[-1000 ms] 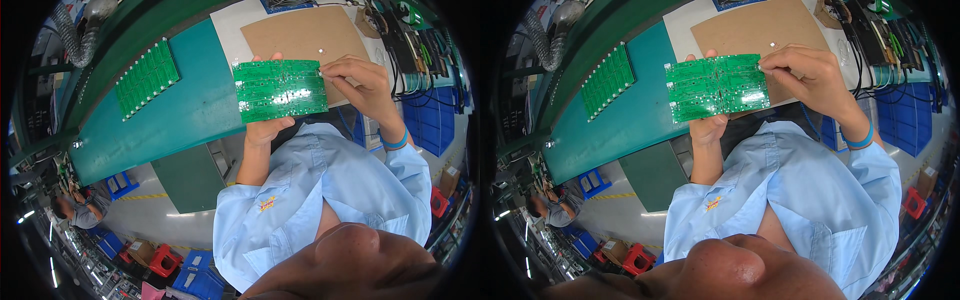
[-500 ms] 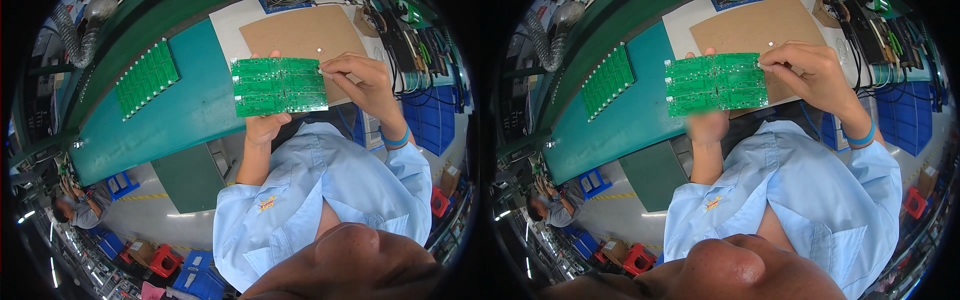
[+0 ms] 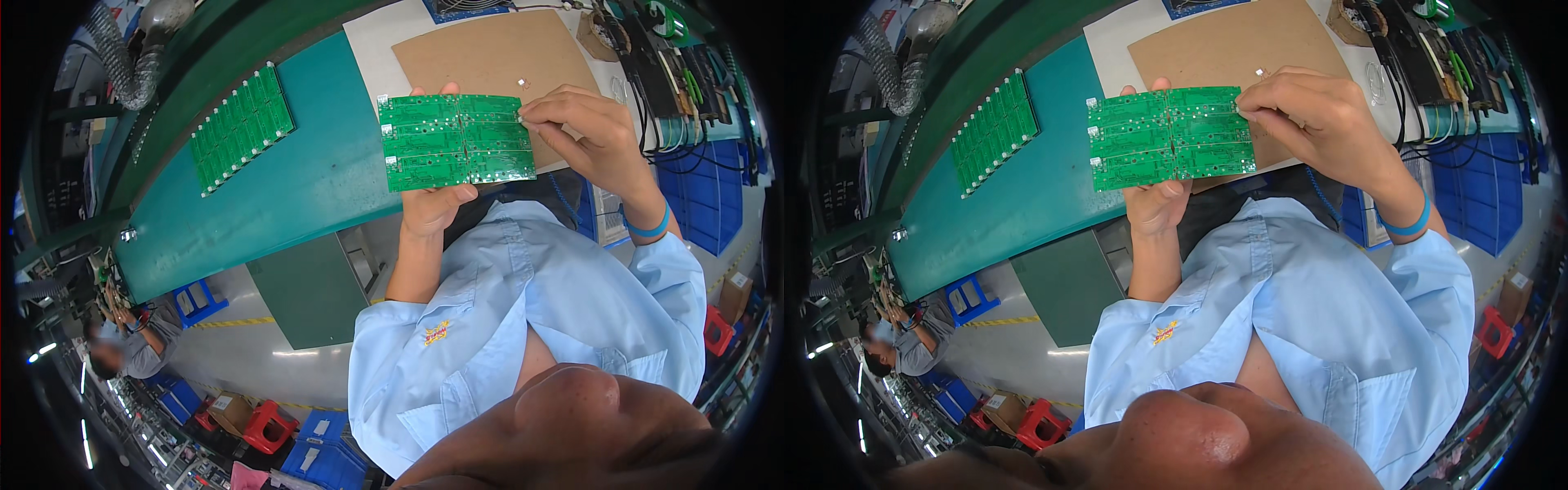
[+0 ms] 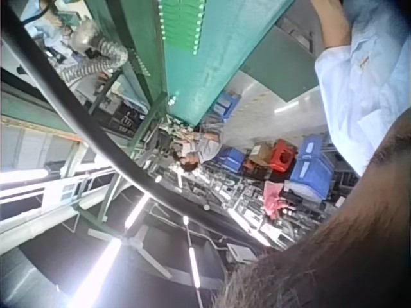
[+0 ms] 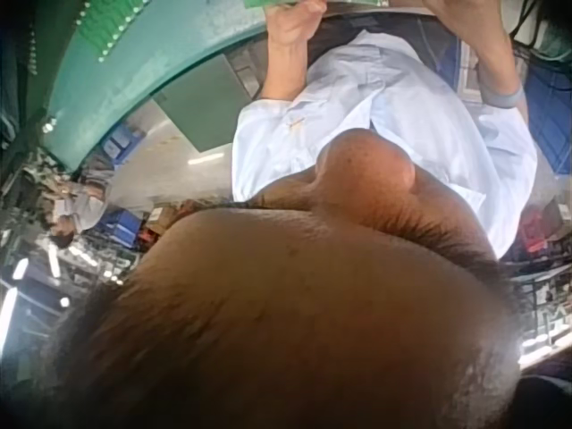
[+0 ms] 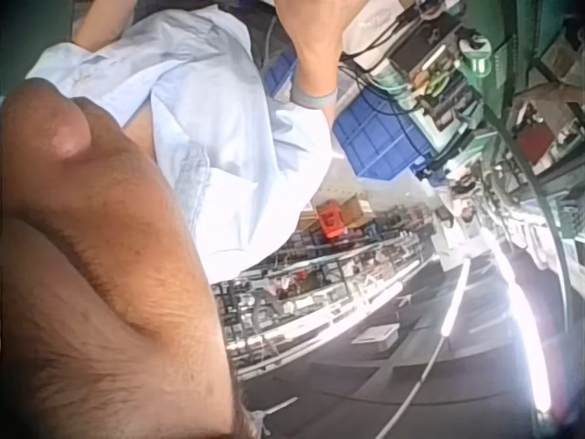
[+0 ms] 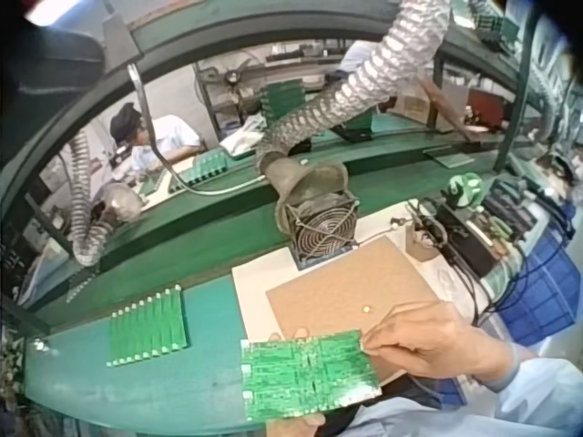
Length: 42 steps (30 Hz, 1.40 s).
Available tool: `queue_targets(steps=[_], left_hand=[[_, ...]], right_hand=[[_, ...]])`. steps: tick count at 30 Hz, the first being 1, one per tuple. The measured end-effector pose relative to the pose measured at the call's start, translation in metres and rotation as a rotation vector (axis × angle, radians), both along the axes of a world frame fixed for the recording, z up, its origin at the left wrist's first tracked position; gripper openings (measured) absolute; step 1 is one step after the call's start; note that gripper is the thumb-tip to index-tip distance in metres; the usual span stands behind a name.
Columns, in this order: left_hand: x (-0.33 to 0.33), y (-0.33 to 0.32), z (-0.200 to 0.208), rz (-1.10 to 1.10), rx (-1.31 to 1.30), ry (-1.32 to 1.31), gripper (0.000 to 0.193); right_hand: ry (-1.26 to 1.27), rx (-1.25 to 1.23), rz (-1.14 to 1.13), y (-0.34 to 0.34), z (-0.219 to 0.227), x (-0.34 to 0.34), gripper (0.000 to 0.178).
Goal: The person attaches connectors onto a circuit board by hand, solders the connections using a soldering iron, and places the completed circuit board onto the table.
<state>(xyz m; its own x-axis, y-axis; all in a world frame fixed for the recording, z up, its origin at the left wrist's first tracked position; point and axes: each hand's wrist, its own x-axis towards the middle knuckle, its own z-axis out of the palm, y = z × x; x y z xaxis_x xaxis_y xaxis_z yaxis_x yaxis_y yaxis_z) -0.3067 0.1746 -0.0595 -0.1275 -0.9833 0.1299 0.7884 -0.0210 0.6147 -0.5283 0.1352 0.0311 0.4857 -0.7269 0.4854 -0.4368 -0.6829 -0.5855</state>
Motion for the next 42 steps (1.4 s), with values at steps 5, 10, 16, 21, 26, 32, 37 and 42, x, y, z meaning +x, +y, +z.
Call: queue_targets(steps=[5,10,16,21,26,32,37,42], left_hand=[[0.001,0.0,-0.003,0.004,-0.007,-0.002,0.127],[0.008,-0.002,-0.007,0.024,-0.039,0.006,0.125],[0.02,-0.007,-0.01,0.053,-0.072,0.043,0.121],[0.024,-0.007,-0.014,0.054,-0.105,0.041,0.118],[0.023,-0.007,-0.016,0.053,-0.104,0.034,0.117],[0.022,-0.009,-0.017,0.056,-0.105,0.032,0.118],[0.02,-0.009,-0.014,0.069,-0.096,0.003,0.119],[0.017,-0.007,-0.011,0.08,-0.072,-0.011,0.12]], right_hand=[[0.022,0.005,-0.018,0.002,0.004,0.001,0.015],[0.03,0.131,-0.117,0.001,0.0,-0.008,0.014],[0.275,0.042,-0.16,-0.02,-0.038,-0.032,0.007],[0.406,0.034,-0.154,-0.022,-0.056,-0.034,0.003],[0.256,0.276,-0.171,-0.02,-0.046,-0.028,0.003],[-0.085,0.463,-0.131,-0.01,-0.029,-0.02,0.005],[-0.177,0.436,-0.024,-0.003,-0.016,-0.015,0.009],[-0.135,0.338,0.076,0.002,-0.002,-0.006,0.014]])
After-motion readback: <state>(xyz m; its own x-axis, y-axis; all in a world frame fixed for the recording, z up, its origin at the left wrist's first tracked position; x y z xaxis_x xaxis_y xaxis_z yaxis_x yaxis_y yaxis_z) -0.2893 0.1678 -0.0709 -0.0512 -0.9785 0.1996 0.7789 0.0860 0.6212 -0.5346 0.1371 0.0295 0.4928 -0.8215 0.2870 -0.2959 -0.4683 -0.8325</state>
